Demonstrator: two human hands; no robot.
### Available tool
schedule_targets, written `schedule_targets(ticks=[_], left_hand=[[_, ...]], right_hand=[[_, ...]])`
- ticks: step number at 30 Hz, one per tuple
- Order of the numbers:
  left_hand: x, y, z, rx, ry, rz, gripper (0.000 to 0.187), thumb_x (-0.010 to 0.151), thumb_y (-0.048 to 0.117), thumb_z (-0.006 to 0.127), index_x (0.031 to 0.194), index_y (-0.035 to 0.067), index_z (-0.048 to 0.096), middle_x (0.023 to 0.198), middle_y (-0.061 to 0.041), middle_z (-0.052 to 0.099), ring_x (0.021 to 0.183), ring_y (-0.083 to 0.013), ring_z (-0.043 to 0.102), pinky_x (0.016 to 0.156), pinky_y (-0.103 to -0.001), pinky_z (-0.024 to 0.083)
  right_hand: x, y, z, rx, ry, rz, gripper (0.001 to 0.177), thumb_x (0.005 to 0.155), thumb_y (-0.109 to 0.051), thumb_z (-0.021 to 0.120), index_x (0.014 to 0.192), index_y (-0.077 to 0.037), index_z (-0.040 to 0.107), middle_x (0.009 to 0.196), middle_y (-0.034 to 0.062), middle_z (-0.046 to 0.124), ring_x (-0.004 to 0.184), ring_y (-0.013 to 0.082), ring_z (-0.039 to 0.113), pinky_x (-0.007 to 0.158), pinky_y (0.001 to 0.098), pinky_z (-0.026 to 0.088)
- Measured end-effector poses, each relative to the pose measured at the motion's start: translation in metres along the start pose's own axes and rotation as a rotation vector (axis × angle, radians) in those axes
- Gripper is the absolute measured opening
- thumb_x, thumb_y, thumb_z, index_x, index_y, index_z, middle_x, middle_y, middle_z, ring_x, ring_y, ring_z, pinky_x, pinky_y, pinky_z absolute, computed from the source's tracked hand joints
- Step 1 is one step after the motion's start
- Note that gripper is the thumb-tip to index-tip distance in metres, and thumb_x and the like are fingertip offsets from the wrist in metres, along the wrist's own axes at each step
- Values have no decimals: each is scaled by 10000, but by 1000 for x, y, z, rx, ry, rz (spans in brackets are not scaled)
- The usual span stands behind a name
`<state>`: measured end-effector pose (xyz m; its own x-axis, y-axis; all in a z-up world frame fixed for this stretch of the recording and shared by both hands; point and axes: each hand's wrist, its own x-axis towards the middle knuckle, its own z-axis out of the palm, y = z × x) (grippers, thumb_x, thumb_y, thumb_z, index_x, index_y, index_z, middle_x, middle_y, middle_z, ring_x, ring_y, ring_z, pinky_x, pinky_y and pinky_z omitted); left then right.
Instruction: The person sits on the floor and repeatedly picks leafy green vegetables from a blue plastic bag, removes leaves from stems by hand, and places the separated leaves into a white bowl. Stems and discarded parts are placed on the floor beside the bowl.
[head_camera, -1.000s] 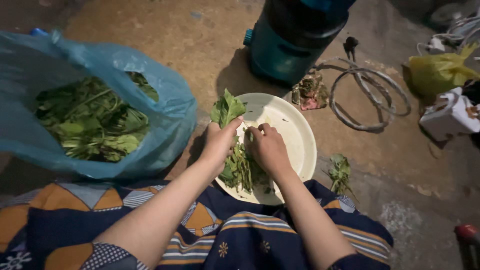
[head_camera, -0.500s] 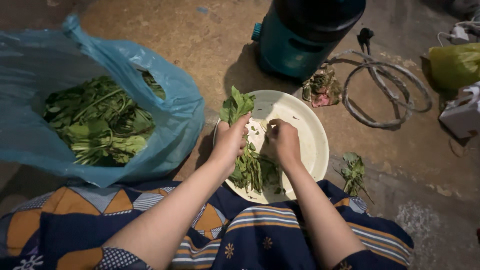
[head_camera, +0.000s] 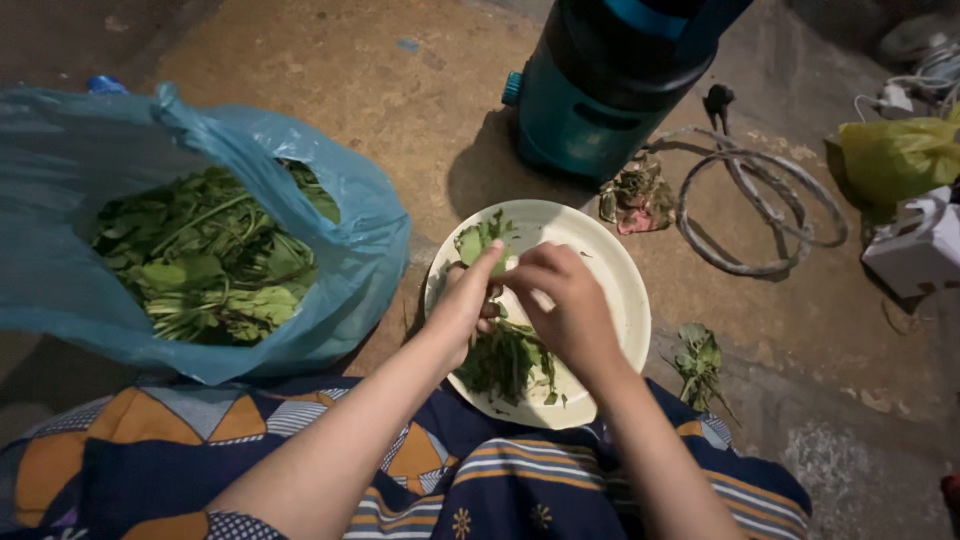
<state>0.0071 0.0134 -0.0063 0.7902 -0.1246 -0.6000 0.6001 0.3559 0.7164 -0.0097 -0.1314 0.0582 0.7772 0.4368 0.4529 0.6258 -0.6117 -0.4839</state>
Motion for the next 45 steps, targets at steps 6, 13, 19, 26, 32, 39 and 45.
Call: schedule_targets(ticks=[6,13,19,26,32,39,45], left_hand=[[1,3,-4,-34,11,-63,669,900,747,405,1207,199,636,850,-18,663,657,-141,589,489,-276,411],[5,-3,-5,-205,-54,-81,657,976,725,411,1215,125,536,742,28,484,523,-55,367,410,-207,229],[-3,9,-5,-226,-26,-133,728,925,739,370,1498,291,355,614,42,368,430,-58,252,391,-226,185],[-11,29,0,-172,-98,-123,752,895,773,337,1525,365,298,565,59,299,396,-61,213,385,-239,150],[-46,55,-8,3,-230,-164,753,866,849,342,1305,248,457,573,63,314,393,-63,208,377,-236,143],[-113,112,-21,207,-293,-64,704,747,877,485,1005,236,619,546,84,303,373,-46,208,354,-217,136],[-137,100,-14,427,-283,309,376,682,376,890,842,154,633,552,108,406,390,-33,308,348,-250,204]], right_hand=[[7,-20,7,-55,-113,-95,277,633,-6,788,894,-94,756,961,47,718,923,284,634,824,416,516],[3,-1,0,132,-6,100,231,835,55,734,1022,-75,767,1016,67,762,957,235,708,835,346,557],[-22,14,-23,187,113,401,166,921,10,665,1044,-44,762,1008,74,779,909,166,719,802,286,556],[-95,-24,2,123,-630,841,183,921,-189,683,1062,-108,767,944,92,803,849,205,754,801,341,574],[-140,-79,30,345,-927,463,230,911,-246,704,1071,-82,728,994,150,754,908,297,722,834,385,559],[-90,-42,41,53,-201,603,316,861,-274,760,1057,-38,688,904,176,750,832,335,725,766,413,557],[-94,-33,67,90,-188,672,271,816,-304,794,896,-54,726,811,144,753,750,299,723,720,405,543]])
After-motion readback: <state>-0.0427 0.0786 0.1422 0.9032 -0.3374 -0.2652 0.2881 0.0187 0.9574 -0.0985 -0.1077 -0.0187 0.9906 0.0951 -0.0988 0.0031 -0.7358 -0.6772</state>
